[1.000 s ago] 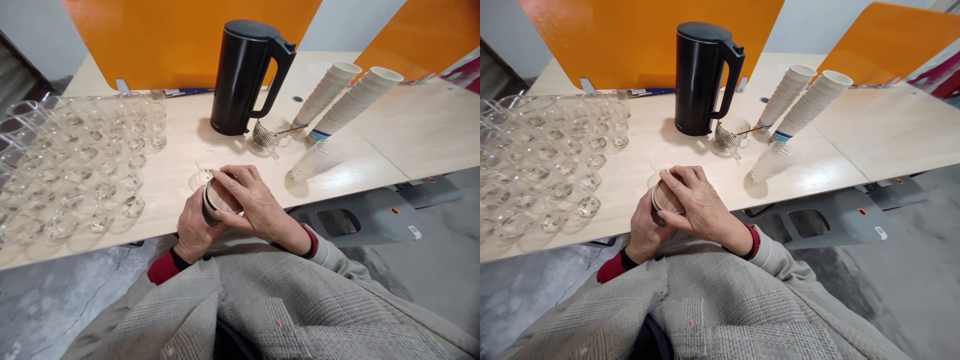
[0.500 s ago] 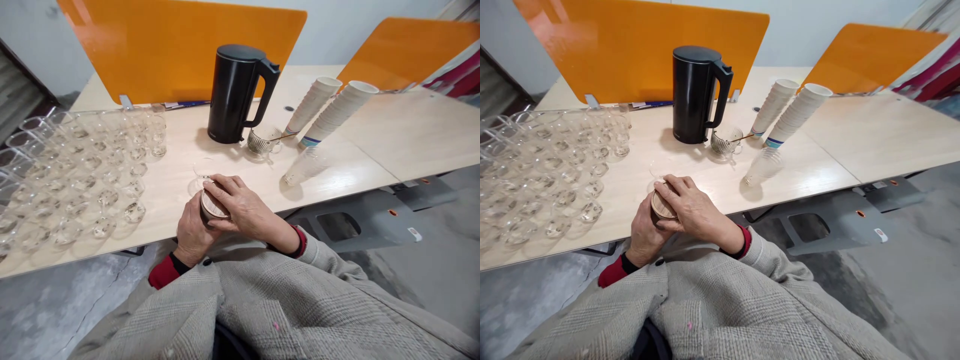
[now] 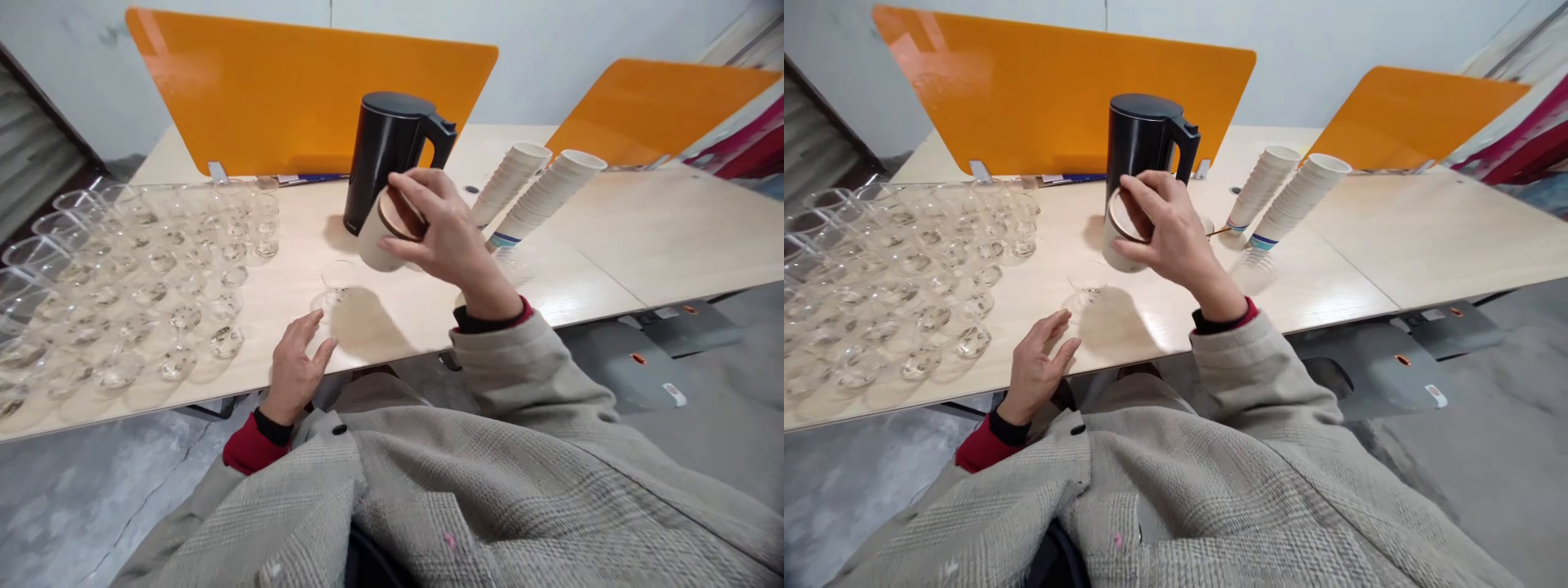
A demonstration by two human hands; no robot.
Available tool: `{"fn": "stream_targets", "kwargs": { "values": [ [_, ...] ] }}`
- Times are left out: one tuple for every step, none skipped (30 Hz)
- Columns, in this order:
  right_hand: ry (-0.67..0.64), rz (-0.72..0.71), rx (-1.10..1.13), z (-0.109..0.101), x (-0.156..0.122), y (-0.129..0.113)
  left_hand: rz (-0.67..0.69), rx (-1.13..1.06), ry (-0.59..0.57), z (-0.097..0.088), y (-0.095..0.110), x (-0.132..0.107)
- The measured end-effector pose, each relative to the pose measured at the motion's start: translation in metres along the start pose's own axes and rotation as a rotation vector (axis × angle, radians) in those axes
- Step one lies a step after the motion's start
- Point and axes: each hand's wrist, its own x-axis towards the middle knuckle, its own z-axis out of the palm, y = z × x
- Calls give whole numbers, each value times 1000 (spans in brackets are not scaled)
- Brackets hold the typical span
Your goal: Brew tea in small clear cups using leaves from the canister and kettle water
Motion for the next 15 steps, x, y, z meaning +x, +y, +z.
{"fn": "stream_targets", "kwargs": {
  "values": [
    [-4,-4,-3,11,13,9,-11,-3,-2,0,-2,0],
    [-19,-6,-1,23,25,17,-17,-9,-6,0,-3,0],
    [-34,0,4,35,37,24,-16,-14,-11,1,-4,-1],
    [-49,7,8,48,48,31,-11,-16,-16,1,-4,-1],
    [-70,14,11,61,58,37,-3,-13,-21,1,-4,-2],
    [-90,20,14,72,67,43,9,-6,-26,0,-3,-2],
    [-111,25,17,83,75,49,22,2,-29,0,-3,-2],
    [-134,27,20,93,83,54,36,10,-29,0,-2,-2],
    [-157,27,25,101,89,58,50,16,-26,0,-1,-2],
    [-180,24,35,108,95,63,63,25,-23,0,0,-1],
    [-203,20,47,115,100,67,76,38,-19,0,0,-1],
    [-223,14,62,122,104,71,91,56,-15,1,1,-1],
    [-241,9,77,127,108,75,106,80,-13,1,1,-1],
    [-252,4,91,133,112,79,120,106,-12,1,1,-1],
    [-258,1,103,139,115,83,131,131,-13,2,1,-1]
  ]
}}
